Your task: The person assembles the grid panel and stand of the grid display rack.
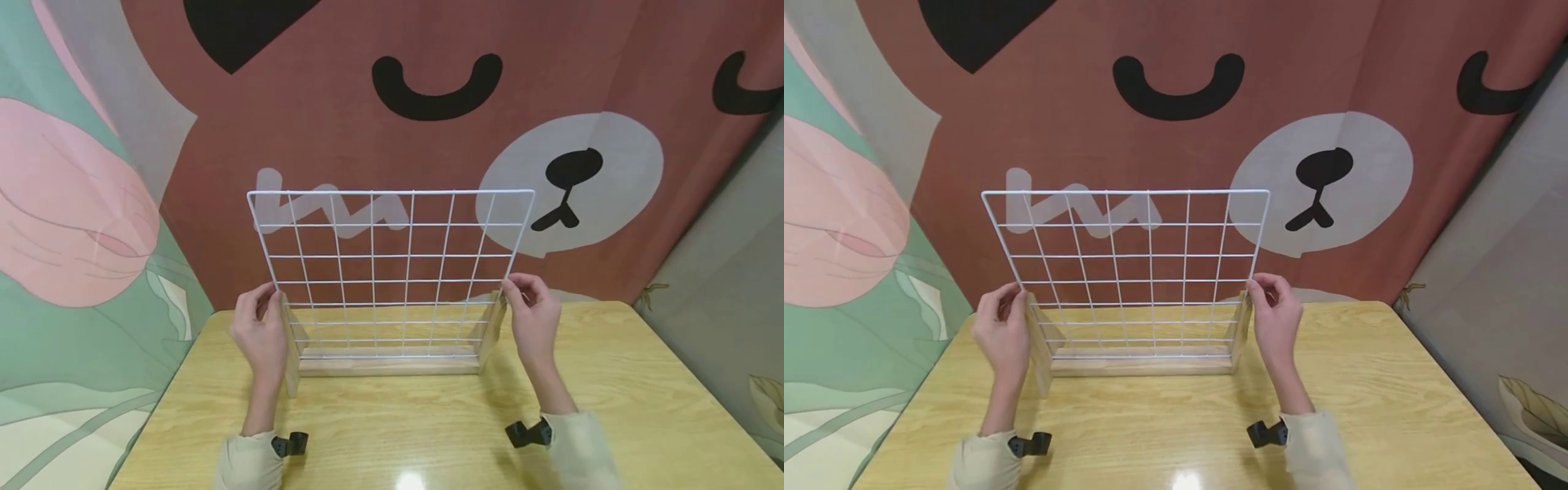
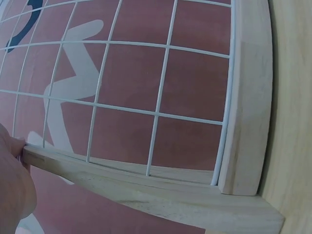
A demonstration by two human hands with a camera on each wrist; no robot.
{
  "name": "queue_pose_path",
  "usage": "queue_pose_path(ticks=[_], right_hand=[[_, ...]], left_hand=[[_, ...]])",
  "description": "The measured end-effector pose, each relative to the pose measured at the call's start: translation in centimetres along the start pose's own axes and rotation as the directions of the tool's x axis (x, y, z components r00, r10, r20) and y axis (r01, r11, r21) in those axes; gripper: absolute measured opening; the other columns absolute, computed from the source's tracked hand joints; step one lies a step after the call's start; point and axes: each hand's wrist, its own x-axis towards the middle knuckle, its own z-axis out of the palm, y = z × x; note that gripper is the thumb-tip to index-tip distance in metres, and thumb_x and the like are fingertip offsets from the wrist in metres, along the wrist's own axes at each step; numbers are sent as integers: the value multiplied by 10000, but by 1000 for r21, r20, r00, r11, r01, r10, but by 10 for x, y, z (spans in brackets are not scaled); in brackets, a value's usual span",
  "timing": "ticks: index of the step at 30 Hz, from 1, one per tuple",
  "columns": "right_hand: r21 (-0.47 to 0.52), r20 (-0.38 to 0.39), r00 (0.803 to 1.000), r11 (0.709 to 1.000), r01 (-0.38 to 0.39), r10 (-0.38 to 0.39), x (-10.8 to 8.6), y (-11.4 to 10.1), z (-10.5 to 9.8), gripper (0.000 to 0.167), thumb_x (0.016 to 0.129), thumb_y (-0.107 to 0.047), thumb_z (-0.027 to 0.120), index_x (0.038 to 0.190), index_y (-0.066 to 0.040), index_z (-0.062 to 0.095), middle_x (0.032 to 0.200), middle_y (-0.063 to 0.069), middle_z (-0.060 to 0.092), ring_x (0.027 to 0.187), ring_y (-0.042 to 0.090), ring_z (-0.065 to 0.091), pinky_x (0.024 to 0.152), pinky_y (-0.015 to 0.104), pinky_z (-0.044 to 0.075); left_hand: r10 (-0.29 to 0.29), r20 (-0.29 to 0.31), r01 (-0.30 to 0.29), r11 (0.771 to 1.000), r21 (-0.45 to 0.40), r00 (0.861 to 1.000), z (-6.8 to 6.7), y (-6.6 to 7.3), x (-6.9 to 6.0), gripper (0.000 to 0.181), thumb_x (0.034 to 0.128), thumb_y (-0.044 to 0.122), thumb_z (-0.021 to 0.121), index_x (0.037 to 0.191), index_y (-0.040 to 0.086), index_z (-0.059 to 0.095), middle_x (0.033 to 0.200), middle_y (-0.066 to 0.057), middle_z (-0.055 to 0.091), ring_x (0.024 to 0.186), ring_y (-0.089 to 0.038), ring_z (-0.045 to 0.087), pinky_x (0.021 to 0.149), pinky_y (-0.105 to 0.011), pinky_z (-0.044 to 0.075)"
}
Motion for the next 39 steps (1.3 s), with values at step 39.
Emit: queue_pose_path(ticks=[39], right_hand=[[-301,9,899,856,421,-439,-6,24,6,48,919,95,720,884,118,745,863,235,741,832,-144,555,761,35,470]], left_hand=[[-34,162,-15,957,291,986,4,-2,-11,290,1091,141,528,1076,-76,719,640,-169,638,432,-197,463,445,-201,288]])
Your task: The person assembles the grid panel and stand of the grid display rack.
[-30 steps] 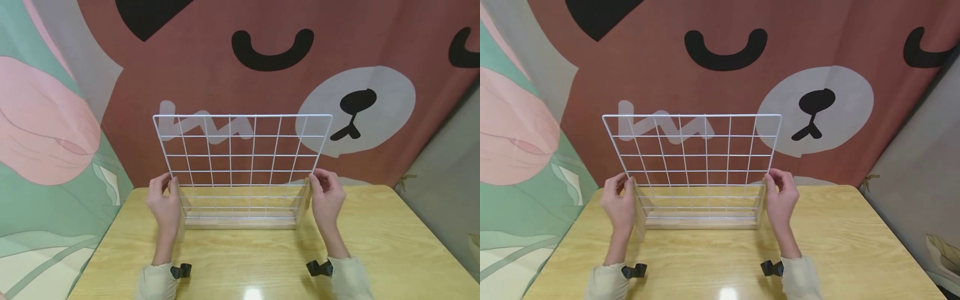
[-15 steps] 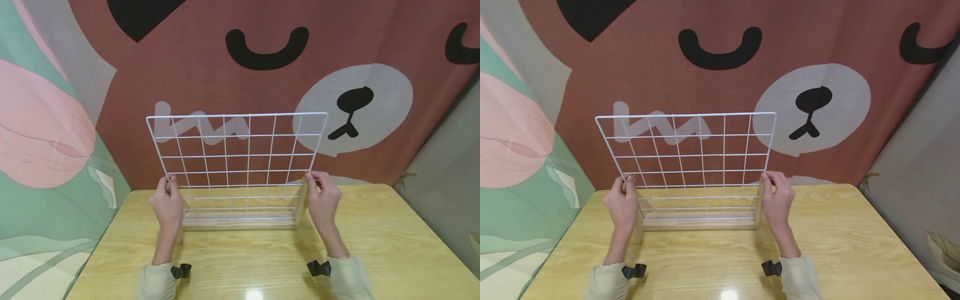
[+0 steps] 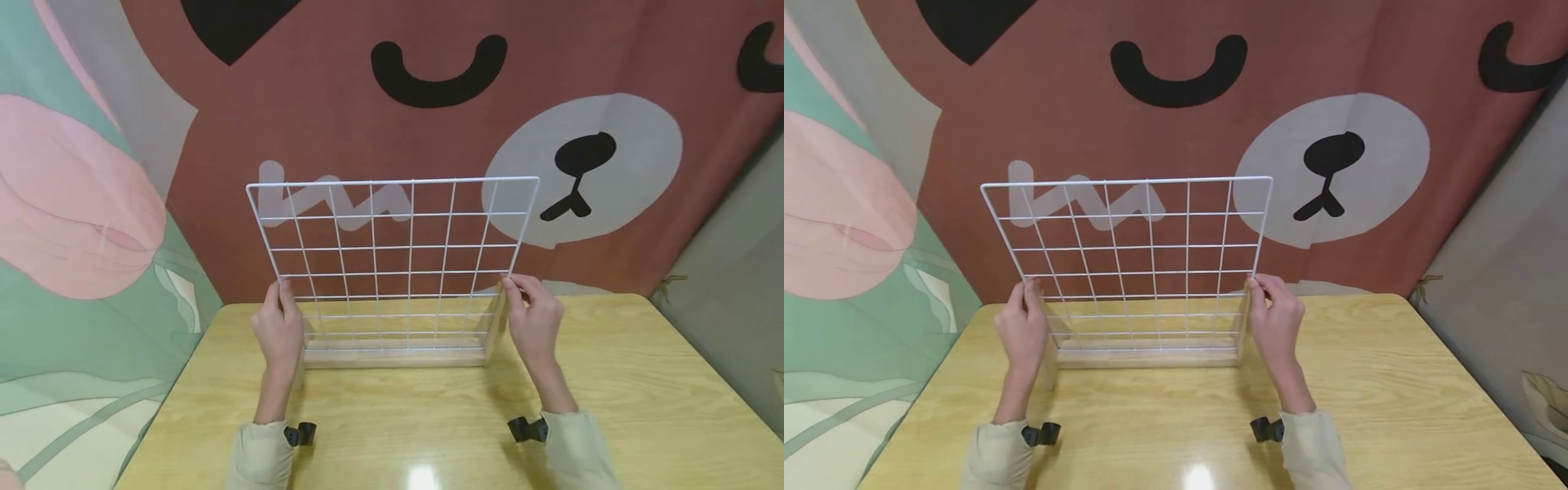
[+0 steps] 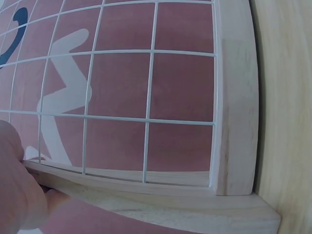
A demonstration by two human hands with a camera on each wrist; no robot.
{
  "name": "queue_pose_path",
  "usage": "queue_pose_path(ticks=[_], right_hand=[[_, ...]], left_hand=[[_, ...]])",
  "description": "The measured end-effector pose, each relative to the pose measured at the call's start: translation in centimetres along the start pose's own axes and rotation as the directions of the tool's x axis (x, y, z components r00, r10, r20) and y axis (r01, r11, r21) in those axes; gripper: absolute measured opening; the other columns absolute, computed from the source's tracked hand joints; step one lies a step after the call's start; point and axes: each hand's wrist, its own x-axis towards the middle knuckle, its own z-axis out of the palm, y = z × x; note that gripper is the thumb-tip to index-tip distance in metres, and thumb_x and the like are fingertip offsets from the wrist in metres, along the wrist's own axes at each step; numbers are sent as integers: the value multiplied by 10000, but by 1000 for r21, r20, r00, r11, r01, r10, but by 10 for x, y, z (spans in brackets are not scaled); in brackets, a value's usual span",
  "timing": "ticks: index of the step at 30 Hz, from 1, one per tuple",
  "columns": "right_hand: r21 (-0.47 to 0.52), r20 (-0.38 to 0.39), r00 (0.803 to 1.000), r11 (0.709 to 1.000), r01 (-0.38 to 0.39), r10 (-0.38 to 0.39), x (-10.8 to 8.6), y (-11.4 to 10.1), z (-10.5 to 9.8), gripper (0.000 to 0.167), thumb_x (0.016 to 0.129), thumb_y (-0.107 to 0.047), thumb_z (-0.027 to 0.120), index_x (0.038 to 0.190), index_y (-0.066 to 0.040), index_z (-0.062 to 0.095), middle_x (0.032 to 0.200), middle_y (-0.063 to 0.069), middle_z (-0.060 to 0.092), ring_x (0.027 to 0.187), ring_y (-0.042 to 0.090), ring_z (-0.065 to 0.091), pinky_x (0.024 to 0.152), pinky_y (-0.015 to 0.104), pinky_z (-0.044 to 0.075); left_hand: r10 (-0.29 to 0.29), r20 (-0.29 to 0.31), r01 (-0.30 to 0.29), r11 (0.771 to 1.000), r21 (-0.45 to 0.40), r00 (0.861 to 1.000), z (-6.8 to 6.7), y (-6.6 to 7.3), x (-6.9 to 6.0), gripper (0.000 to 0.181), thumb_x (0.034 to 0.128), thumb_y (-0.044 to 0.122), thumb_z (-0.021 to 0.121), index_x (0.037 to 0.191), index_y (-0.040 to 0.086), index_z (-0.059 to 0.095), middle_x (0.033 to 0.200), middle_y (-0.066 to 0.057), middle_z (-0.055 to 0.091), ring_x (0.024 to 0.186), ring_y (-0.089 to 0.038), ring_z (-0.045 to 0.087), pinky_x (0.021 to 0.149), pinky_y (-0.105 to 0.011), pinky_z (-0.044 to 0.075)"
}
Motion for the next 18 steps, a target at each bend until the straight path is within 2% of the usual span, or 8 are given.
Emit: queue_pose_path(ticks=[2,4,7,11,15,18], right_hand=[[3,-4,1000,1000,-18,18,-1,0,0,44,917,89,725,886,109,750,860,227,744,828,-159,550,754,35,469],[12,0,999,999,-42,42,-1,0,0,47,924,74,726,898,102,754,863,220,746,825,-166,554,749,40,474],[32,13,998,997,-69,68,-2,-1,0,55,932,66,721,910,107,750,873,224,747,827,-164,570,750,46,487],[50,13,997,995,-82,82,-3,-1,-1,81,945,53,711,912,117,748,868,228,743,818,-148,584,751,48,491],[57,12,996,994,-92,91,-2,0,-2,105,959,22,711,915,106,756,862,215,746,809,-130,592,749,50,488],[71,20,995,993,-96,95,-1,0,-2,115,966,9,708,921,103,757,875,214,749,815,-114,603,756,55,491]], left_hand=[[6,-19,-7,1000,-24,1000,1,-1,-1,289,1095,142,516,1080,-79,701,770,-213,714,519,-312,602,490,-180,342],[4,-42,-6,999,-51,999,2,-2,-1,271,1092,130,518,1063,-85,679,871,-233,745,629,-375,684,540,-155,373],[-1,-63,-3,998,-67,998,2,-2,-1,246,1086,110,528,1027,-87,663,863,-226,740,614,-342,652,543,-164,351],[6,-71,-10,998,-55,997,1,1,2,226,1066,87,564,993,-81,696,825,-201,723,590,-207,510,550,-226,338],[-9,-60,3,996,-91,998,-1,4,6,215,1055,81,587,998,-61,738,856,-191,738,644,-136,516,592,-207,368],[-23,-44,18,992,-125,999,-3,6,8,221,1057,84,589,1006,-50,758,877,-188,748,630,-100,495,578,-178,348]])
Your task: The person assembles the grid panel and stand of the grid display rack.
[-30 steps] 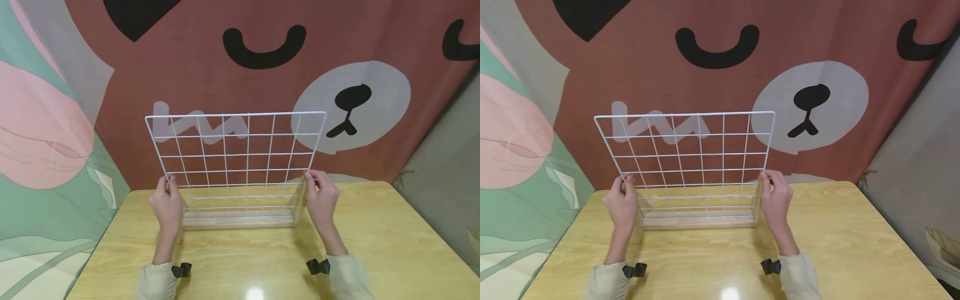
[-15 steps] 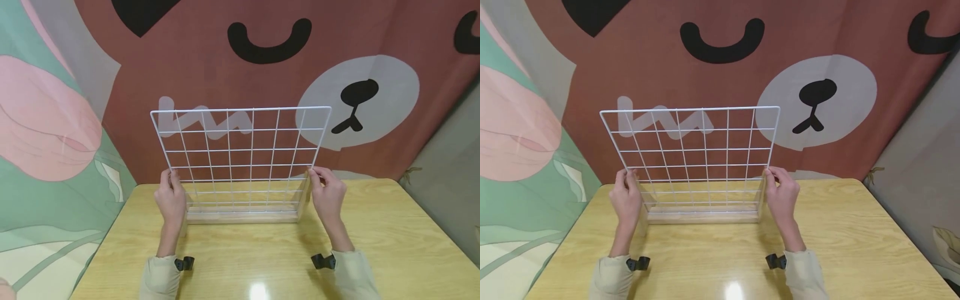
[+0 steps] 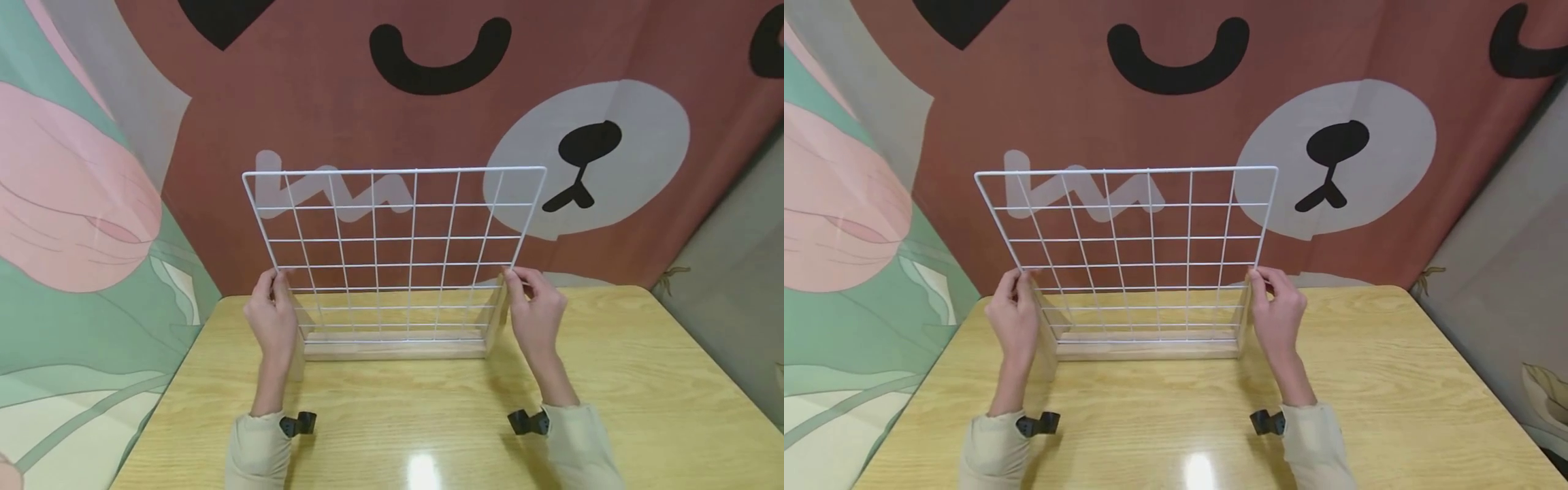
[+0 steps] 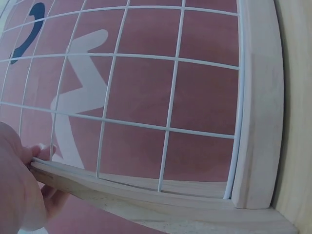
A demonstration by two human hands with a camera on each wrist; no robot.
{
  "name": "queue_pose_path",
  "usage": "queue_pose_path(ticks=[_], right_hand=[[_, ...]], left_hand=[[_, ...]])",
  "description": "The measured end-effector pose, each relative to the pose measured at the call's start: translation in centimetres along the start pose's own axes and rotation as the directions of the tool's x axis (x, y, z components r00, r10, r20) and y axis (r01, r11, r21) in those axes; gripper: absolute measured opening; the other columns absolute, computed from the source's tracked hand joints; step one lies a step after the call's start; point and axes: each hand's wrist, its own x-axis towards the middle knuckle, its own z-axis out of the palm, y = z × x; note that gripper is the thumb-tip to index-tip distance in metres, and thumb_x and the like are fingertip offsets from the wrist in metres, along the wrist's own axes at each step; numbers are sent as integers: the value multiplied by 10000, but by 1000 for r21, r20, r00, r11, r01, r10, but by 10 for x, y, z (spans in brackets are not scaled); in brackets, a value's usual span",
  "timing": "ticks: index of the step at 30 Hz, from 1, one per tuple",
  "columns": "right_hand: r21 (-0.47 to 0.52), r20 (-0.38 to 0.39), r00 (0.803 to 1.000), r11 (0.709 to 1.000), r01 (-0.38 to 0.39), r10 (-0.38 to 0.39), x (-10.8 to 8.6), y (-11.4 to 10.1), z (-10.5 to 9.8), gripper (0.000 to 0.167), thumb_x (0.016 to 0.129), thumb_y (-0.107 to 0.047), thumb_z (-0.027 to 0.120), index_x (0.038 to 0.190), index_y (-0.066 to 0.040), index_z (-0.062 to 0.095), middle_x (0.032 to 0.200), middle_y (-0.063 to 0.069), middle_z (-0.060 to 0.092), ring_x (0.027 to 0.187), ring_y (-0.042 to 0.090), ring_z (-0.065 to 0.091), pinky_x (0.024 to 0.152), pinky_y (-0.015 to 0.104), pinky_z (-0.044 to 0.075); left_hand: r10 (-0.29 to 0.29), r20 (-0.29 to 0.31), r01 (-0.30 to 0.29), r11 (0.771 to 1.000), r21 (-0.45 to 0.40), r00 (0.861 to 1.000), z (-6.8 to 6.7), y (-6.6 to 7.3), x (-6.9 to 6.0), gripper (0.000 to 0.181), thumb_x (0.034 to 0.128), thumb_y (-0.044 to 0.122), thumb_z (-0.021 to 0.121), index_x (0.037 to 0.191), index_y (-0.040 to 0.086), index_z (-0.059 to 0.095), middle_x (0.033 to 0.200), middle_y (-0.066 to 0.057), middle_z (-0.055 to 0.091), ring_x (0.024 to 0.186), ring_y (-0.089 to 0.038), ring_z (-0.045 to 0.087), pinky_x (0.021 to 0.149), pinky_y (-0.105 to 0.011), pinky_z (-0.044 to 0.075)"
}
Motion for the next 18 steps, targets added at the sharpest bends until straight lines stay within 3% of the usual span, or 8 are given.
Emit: queue_pose_path(ticks=[4,8,12,15,16,18], right_hand=[[9,1,1000,1000,4,-4,0,-1,2,104,961,24,707,919,105,756,885,225,749,819,-117,600,760,50,488],[2,11,1000,1000,8,-8,1,-2,3,90,956,43,704,919,112,749,891,234,747,824,-128,594,766,51,491],[-7,15,1000,1000,13,-13,1,-4,0,91,958,53,695,924,124,740,888,238,744,832,-139,595,774,57,496],[-22,24,999,999,23,-22,1,-2,-2,99,963,46,691,931,124,743,887,235,745,837,-157,585,773,53,491],[-31,33,999,999,28,-27,1,0,-4,105,967,39,689,935,121,745,889,231,747,837,-157,584,773,51,488],[-64,62,997,997,47,-43,0,6,-8,123,981,25,674,951,118,749,892,226,751,823,-102,610,771,41,476]], left_hand=[[2,11,-2,1000,-7,1000,-4,0,1,217,1052,71,598,1003,-59,765,852,-195,732,606,-111,457,560,-169,315],[33,8,-34,999,31,999,-7,-1,2,182,1024,33,625,968,-76,759,881,-213,708,703,-219,581,640,-173,391],[118,12,-119,989,93,993,-8,-1,3,158,998,3,646,912,-89,741,907,-226,709,798,-354,677,677,-349,525],[177,20,-178,977,116,984,-8,-2,4,148,986,-13,657,888,-97,729,892,-235,719,781,-401,694,655,-489,541],[184,31,-186,975,118,983,-8,-2,4,138,984,-19,659,896,-96,733,898,-235,725,788,-402,704,659,-488,549],[160,79,-167,982,92,984,-11,-4,3,132,991,-20,651,954,-89,757,946,-226,745,828,-390,731,685,-362,584]])
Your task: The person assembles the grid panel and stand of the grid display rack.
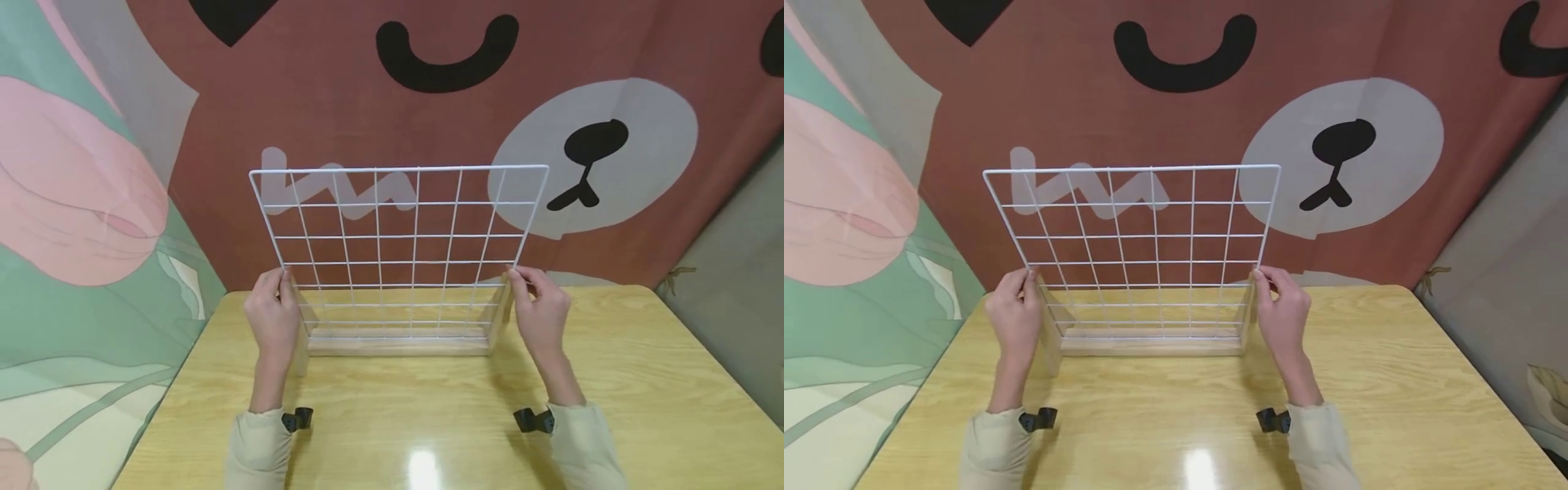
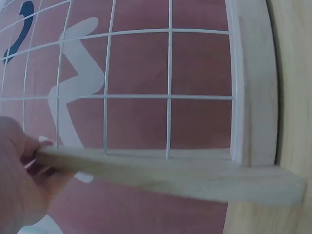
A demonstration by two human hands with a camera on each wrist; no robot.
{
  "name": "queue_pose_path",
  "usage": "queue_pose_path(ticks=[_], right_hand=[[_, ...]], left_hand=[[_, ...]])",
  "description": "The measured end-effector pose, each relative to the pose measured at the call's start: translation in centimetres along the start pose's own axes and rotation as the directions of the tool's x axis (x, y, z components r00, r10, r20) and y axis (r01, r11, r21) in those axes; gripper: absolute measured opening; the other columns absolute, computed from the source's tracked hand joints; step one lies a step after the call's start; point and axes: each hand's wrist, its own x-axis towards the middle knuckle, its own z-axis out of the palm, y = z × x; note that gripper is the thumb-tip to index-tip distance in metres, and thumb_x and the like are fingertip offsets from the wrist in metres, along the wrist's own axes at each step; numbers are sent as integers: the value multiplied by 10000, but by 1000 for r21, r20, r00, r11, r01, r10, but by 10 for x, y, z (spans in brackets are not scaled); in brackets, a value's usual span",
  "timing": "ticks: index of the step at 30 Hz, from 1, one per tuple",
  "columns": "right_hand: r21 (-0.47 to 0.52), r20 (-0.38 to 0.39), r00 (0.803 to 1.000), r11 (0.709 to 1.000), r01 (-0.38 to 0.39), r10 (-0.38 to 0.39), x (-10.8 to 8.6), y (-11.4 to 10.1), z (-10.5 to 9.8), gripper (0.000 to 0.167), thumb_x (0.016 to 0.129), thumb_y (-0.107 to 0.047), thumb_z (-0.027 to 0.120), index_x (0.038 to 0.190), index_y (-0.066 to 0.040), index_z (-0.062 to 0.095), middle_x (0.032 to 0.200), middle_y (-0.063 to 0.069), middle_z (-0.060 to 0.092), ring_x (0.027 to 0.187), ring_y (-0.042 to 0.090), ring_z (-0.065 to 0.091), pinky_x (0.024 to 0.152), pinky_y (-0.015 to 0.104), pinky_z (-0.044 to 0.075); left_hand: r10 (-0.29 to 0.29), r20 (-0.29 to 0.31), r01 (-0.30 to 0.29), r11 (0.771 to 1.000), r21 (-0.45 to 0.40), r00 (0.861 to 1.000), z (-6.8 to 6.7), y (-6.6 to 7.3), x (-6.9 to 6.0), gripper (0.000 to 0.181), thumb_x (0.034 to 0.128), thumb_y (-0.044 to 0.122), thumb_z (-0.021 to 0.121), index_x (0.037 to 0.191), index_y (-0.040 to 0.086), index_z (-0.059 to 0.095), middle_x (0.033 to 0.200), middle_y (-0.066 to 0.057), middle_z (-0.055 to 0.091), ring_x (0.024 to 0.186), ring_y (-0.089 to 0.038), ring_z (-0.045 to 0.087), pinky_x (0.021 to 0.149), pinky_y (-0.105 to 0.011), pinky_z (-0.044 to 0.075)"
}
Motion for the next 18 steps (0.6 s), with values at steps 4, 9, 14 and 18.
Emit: queue_pose_path(ticks=[4,9,14,18], right_hand=[[-103,102,995,994,23,-12,-3,21,-17,192,1022,-23,612,1032,119,741,942,250,750,798,236,730,786,5,397],[-197,280,957,980,-21,77,-3,41,-51,306,1079,-124,529,1189,102,703,1102,296,720,908,491,700,838,267,523],[-385,450,862,922,-48,233,0,57,-81,549,1124,-321,422,1377,153,535,1338,393,558,1191,589,535,954,710,423],[-510,530,801,859,41,276,0,71,-93,704,1100,-442,440,1443,172,429,1451,427,410,1332,616,363,1046,739,316]], left_hand=[[-146,287,181,978,-102,947,-11,-4,-6,262,1061,66,577,1259,-30,719,1220,-199,721,986,-291,709,754,-101,471],[-204,622,385,907,-170,756,-22,-7,-11,495,1134,225,430,1601,70,376,1535,-166,508,1256,-239,563,983,-256,484],[-190,716,290,957,-19,672,-21,-19,-9,610,1147,407,288,1662,101,174,1703,-157,166,1569,-365,72,1218,-640,119],[-222,697,35,962,272,682,-30,-34,-12,663,1129,490,216,1659,91,198,1694,-247,90,1532,-516,-65,1114,-807,-26]])
